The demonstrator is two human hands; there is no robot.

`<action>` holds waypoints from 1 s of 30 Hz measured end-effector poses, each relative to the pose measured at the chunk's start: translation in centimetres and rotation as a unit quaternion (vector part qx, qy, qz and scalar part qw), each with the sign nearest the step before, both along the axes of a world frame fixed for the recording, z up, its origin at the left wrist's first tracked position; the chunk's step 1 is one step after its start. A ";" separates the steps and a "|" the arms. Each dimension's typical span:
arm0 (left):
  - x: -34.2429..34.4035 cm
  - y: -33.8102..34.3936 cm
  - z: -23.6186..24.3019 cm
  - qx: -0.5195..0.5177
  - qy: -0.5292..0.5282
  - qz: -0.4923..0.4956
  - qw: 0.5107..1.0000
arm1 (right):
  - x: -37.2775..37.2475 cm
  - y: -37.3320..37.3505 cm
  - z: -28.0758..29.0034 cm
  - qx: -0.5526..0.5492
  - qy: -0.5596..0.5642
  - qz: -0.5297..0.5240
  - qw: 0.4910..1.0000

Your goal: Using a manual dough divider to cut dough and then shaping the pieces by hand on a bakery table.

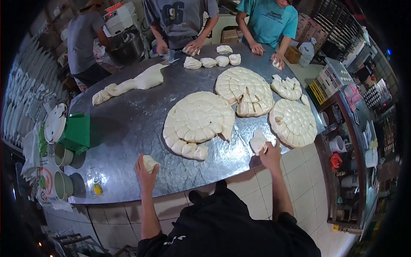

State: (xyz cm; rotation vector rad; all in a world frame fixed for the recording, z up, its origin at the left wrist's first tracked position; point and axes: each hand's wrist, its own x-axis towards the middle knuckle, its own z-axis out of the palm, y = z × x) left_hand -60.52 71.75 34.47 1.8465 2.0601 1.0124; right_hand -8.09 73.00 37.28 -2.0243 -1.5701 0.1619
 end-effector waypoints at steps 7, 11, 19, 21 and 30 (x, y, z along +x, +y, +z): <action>-0.4 2.9 0.8 0.008 0.091 0.025 0.995 | -3.3 7.1 -2.6 0.108 -0.061 0.100 0.987; -2.3 6.9 -0.1 -0.106 0.099 0.128 0.981 | -1.3 14.9 -1.4 0.073 -0.079 0.047 0.993; 7.3 -3.0 0.9 -0.058 0.081 -0.011 0.995 | -3.6 1.3 -1.6 -0.139 -0.070 0.227 0.961; 4.4 -3.6 3.4 -0.163 0.020 0.007 0.986 | -3.0 4.6 3.9 -0.192 0.083 0.188 0.960; -5.0 2.2 2.7 0.074 0.010 0.116 0.990 | -0.1 10.3 -1.2 0.056 0.137 0.073 0.986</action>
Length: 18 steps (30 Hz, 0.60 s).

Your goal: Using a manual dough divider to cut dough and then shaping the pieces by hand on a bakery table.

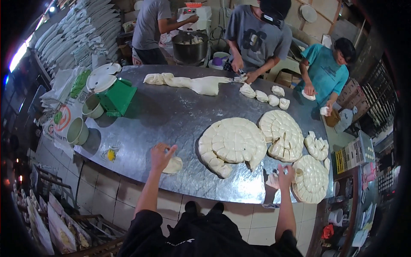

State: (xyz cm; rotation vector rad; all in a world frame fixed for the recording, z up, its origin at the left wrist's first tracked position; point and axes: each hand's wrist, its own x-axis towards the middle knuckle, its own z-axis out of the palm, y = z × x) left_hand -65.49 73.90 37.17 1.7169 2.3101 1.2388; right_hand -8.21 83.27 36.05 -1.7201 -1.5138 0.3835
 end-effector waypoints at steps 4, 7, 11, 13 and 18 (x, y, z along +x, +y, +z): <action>6.6 -5.2 -3.6 -0.025 0.002 -0.071 0.997 | -7.1 -8.4 -3.1 0.038 -0.215 -0.005 0.976; 13.3 -6.6 -3.4 -0.100 0.093 -0.198 0.971 | -15.1 -11.7 1.3 -0.104 -0.211 0.167 0.958; 6.8 -5.3 1.2 -0.348 -0.176 -0.153 0.908 | -7.9 -9.1 3.2 -0.142 0.005 0.091 0.986; 4.9 -5.5 1.1 -0.147 0.086 -0.183 0.968 | -8.9 -10.5 3.8 -0.178 -0.055 0.051 0.981; 4.0 0.3 0.4 -0.005 0.202 -0.147 0.968 | -7.3 -2.9 1.1 0.081 -0.100 0.016 0.992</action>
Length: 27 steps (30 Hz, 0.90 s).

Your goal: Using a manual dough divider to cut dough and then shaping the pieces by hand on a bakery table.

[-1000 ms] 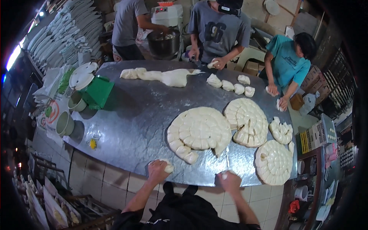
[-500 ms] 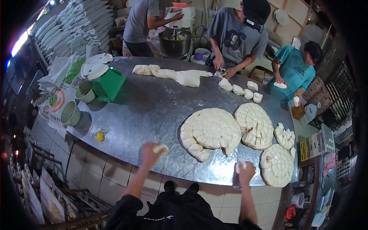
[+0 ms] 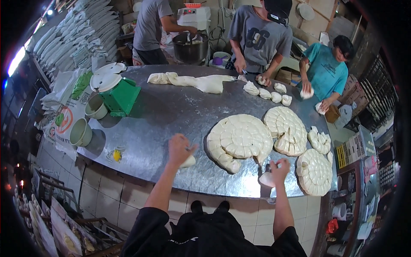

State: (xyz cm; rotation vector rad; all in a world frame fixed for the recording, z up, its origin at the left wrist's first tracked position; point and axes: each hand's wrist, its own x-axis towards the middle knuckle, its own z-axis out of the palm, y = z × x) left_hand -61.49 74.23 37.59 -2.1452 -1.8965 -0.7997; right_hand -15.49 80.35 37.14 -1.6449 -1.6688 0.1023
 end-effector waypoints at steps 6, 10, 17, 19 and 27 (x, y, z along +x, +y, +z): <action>6.9 -6.5 -3.3 -0.136 -0.116 0.066 0.982 | -10.4 -10.9 -1.2 -0.120 -0.090 0.012 0.989; 7.4 -5.4 -1.1 -0.227 -0.157 0.002 0.961 | -7.4 -7.0 -0.5 -0.365 0.119 0.154 0.910; 1.4 -1.7 -0.7 -0.083 -0.018 -0.063 0.994 | -8.4 -5.4 -0.3 -0.068 -0.111 0.074 0.989; 0.1 0.9 -0.6 -0.047 -0.109 0.064 0.991 | -5.8 -1.6 -1.2 0.009 0.035 0.024 0.999; 8.9 -7.5 -2.7 -0.142 -0.153 -0.012 0.978 | -15.2 -11.4 1.1 -0.257 -0.078 0.065 0.961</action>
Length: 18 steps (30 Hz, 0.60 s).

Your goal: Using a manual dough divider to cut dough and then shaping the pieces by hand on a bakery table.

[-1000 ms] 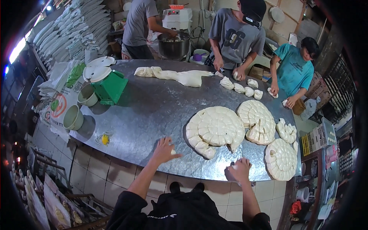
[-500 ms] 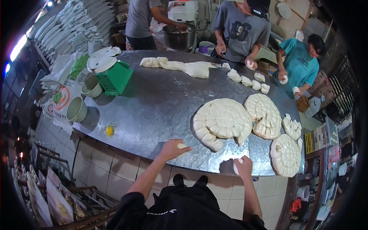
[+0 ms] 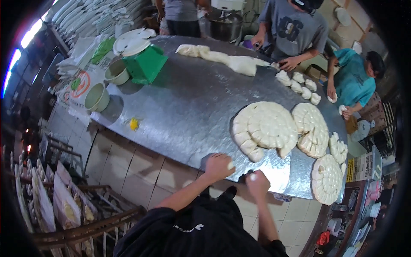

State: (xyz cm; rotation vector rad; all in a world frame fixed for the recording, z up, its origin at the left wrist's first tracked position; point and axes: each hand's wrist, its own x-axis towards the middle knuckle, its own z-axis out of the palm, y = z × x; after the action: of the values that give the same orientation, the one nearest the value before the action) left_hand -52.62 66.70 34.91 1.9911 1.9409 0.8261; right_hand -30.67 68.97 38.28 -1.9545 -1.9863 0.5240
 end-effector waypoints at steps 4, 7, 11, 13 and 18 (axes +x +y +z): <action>-4.8 2.0 3.7 -0.254 -0.043 -0.027 0.966 | 5.5 2.4 -1.0 -0.065 0.167 0.014 0.984; -5.0 1.0 1.7 0.034 0.068 -0.080 0.994 | 5.1 -0.2 -3.2 0.118 -0.053 0.157 0.979; -6.1 5.3 -1.1 0.075 -0.169 0.052 0.981 | 4.4 6.3 -2.8 0.123 0.347 -0.037 0.929; -6.9 3.3 -2.4 0.010 -0.240 0.072 0.968 | 7.4 5.1 -3.4 0.061 0.477 -0.170 0.860; 2.3 -0.6 -0.4 0.118 -0.192 -0.013 0.974 | -3.9 -1.5 -5.3 0.062 0.421 -0.086 0.901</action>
State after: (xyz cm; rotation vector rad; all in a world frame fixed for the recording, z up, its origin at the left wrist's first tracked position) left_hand -50.33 66.11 34.48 1.7986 1.6546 1.3753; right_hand -34.59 67.44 32.94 -1.4282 -1.2448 0.9618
